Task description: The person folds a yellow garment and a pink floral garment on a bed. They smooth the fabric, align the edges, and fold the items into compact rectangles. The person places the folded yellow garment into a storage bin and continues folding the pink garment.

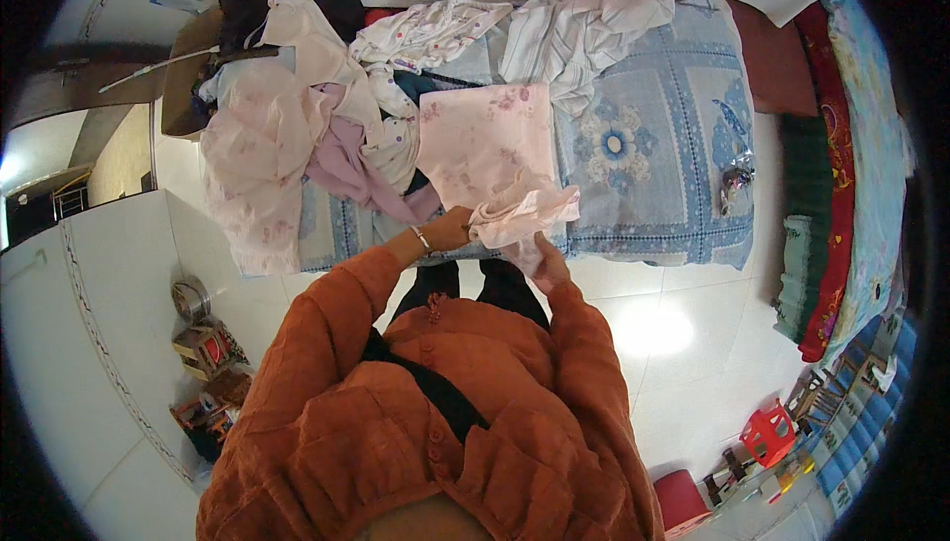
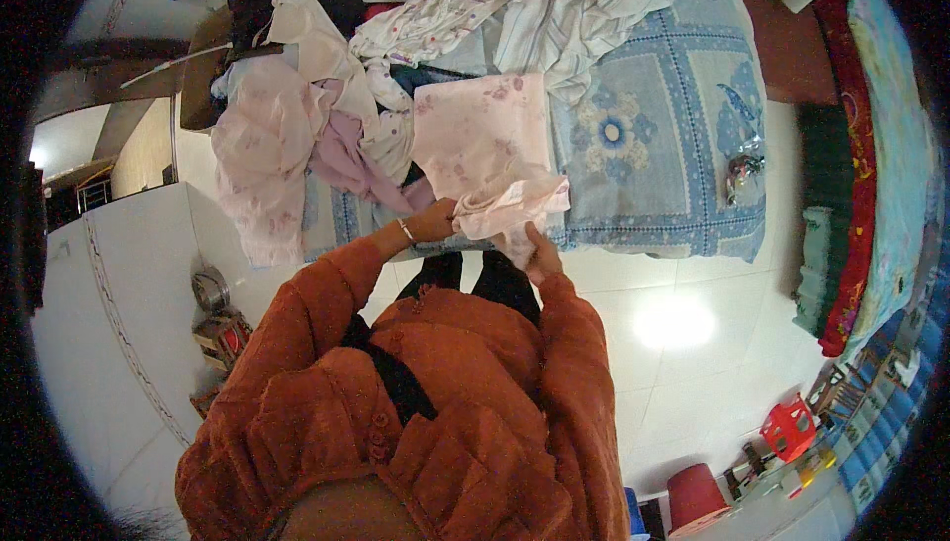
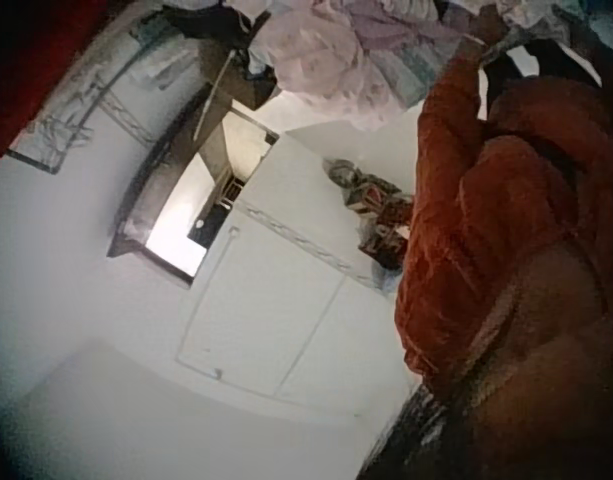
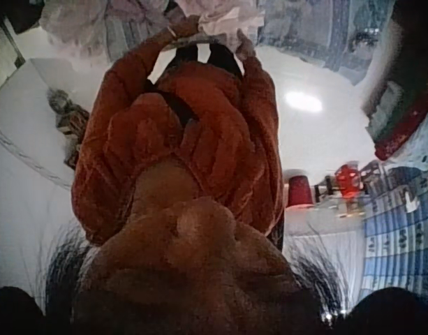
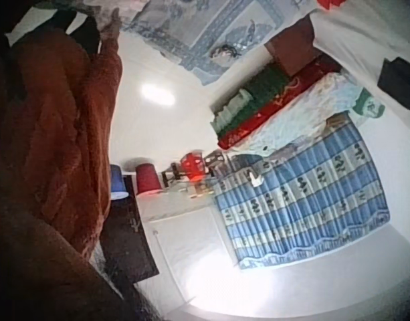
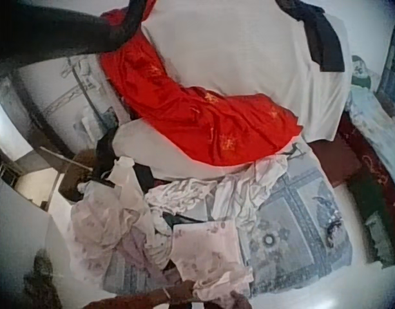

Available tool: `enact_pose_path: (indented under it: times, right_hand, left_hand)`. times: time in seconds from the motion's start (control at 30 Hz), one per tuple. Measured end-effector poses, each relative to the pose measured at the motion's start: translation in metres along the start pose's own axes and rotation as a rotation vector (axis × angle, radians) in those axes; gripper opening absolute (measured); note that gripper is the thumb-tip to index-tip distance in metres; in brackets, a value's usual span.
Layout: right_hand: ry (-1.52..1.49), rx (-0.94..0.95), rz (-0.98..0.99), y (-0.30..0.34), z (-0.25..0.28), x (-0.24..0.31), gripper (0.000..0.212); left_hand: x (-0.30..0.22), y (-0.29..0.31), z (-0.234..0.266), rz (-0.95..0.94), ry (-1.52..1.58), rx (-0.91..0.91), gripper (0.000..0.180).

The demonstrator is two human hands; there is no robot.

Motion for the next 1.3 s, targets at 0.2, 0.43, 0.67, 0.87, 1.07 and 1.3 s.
enact_pose_path:
  times: [0.2,0.43,0.67,0.87,1.07,1.3]
  right_hand:
    - [0.004,-0.171,0.119,0.025,0.019,0.061,0.028]
    - [-0.255,-0.161,0.213,-0.022,-0.014,0.094,0.035]
    - [0.965,-0.389,0.45,-0.048,-0.009,0.131,0.054]
    - [1.521,-0.185,0.503,-0.069,-0.024,0.128,0.067]
    - [1.376,0.065,0.3,-0.11,0.0,0.11,0.06]
    - [1.199,0.236,0.087,-0.094,0.022,0.096,0.026]
  left_hand:
    - [0.016,0.004,-0.014,-0.043,-0.008,0.051,0.03]
    - [0.096,0.003,-0.014,0.224,-0.034,-0.112,0.029]
    - [0.138,0.012,-0.008,0.605,0.353,-0.196,0.046]
    - [0.109,0.001,0.006,0.288,0.507,-0.381,0.039]
    - [0.044,-0.004,0.011,0.137,0.072,-0.158,0.05]
    - [0.015,-0.004,0.002,-0.109,0.191,-0.108,0.054]
Point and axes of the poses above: each hand's wrist, its own y-axis away from the middle knuckle, its own z-axis out of the back of the hand, x = y × z, the point moved 10 cm from there along -y, towards the middle knuckle, and after that the axes turned 3 degrees about y, right-handed, at the moved point
